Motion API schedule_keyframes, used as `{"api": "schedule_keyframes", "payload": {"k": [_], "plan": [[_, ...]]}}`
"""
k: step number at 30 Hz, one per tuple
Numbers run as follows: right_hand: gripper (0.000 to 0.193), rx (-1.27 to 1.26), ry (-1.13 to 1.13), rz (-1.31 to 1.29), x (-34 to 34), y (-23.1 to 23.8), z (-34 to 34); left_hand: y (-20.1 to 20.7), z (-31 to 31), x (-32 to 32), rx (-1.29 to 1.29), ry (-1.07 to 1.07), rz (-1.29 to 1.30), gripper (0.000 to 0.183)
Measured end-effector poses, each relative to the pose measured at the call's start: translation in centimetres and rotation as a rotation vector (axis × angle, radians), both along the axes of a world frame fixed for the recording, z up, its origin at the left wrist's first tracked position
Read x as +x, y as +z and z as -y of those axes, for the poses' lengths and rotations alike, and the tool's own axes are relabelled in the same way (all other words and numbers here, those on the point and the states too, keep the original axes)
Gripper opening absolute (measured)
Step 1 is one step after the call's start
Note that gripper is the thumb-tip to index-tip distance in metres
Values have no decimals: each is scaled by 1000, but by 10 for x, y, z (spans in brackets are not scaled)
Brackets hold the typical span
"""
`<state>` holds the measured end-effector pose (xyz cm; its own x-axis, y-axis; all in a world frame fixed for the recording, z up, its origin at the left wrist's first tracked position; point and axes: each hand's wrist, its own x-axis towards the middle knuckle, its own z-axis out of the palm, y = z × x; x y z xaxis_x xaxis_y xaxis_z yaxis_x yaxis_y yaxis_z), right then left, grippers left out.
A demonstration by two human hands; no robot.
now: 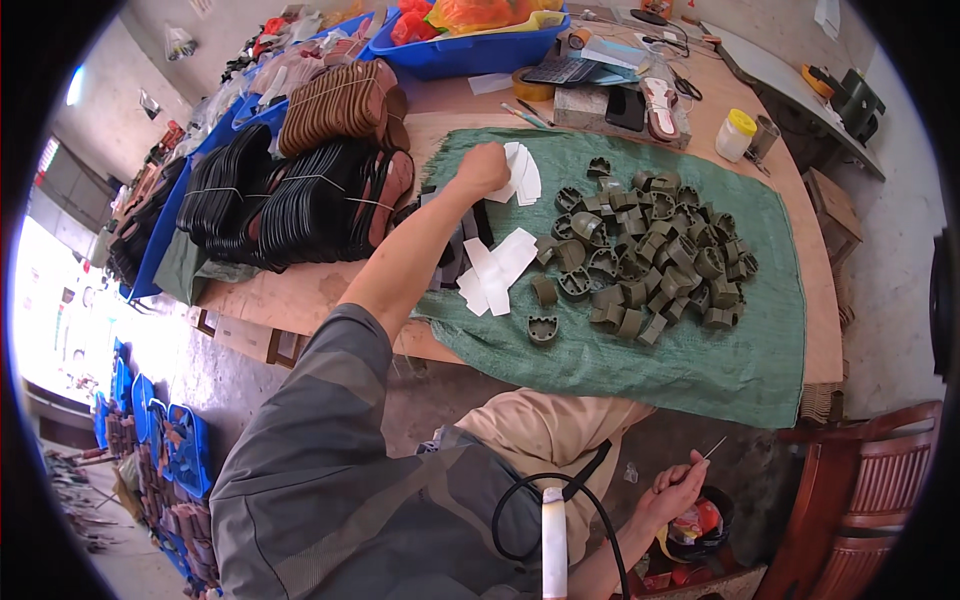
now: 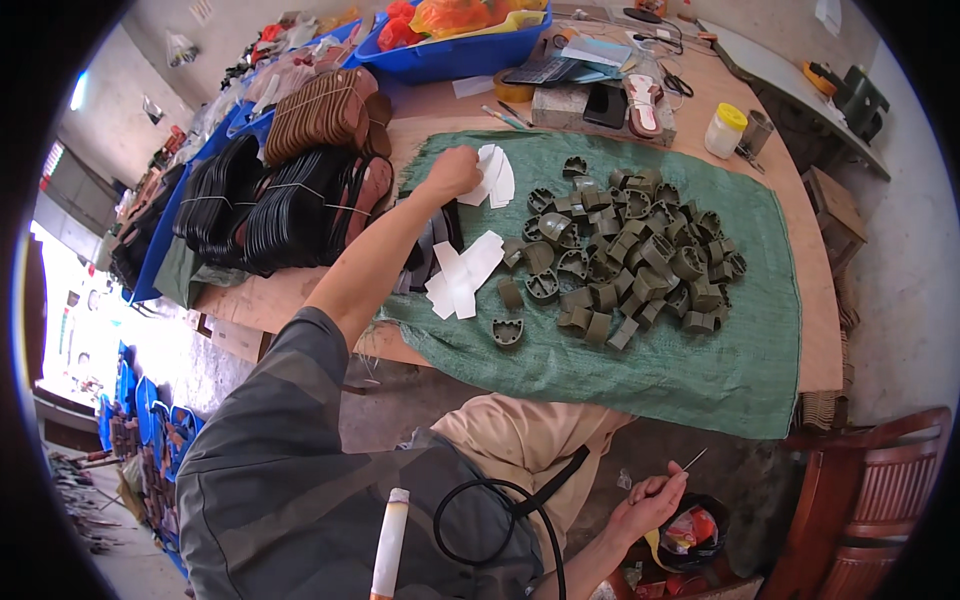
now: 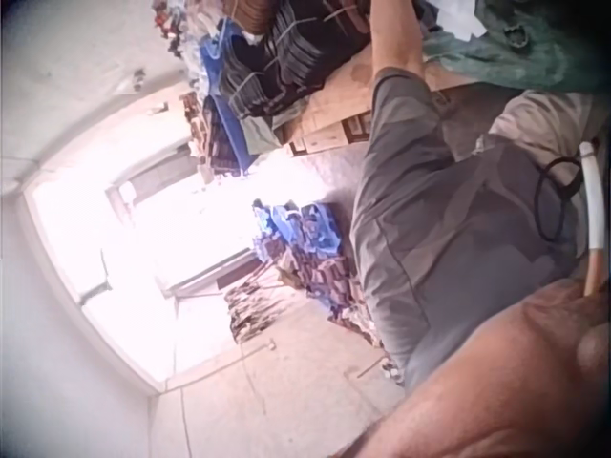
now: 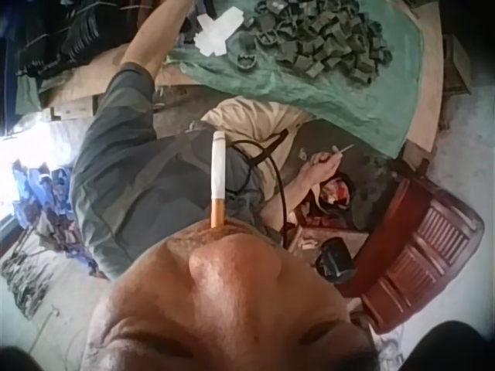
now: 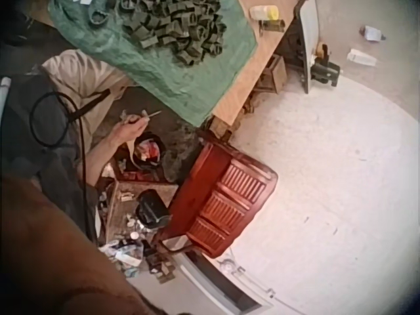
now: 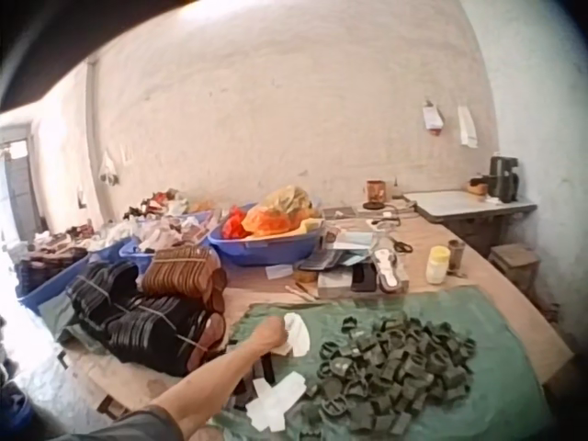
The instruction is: The person peels backing liners from adhesive tape strips by hand and with a pin, lays the peeled strips on the table, and throws the accumulated waste liners into a trash bin.
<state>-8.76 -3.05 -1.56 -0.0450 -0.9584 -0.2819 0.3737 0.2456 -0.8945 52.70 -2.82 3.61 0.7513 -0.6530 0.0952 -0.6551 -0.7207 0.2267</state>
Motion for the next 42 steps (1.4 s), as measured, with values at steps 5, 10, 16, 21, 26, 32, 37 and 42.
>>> {"api": "schedule_keyframes", "payload": {"k": [5, 10, 16, 21, 26, 32, 37, 42], "plan": [[33, 1, -25, -9, -7, 2, -1, 13, -10, 11, -387, 137, -145, 35], [33, 12, -15, 21, -6, -3, 4, 9, -18, 21, -570, 76, -591, 28], [33, 17, -13, 49, 3, 1, 7, 9, -9, -1, -425, 95, -459, 30], [34, 2, 25, 47, 9, 1, 9, 6, -13, 4, -513, 106, -362, 30], [31, -28, 75, 8, 16, 1, 8, 4, -35, 30, -769, 121, -82, 28], [20, -273, 152, -199, 52, 47, -4, 84, -24, -65, -1076, -151, -577, 22], [20, -492, 462, -159, 106, 88, -5, 103, -49, -225, -828, -365, -1178, 34], [13, -671, 422, -300, 144, 110, 0, 92, -56, -295, -753, -397, -1464, 33]]}}
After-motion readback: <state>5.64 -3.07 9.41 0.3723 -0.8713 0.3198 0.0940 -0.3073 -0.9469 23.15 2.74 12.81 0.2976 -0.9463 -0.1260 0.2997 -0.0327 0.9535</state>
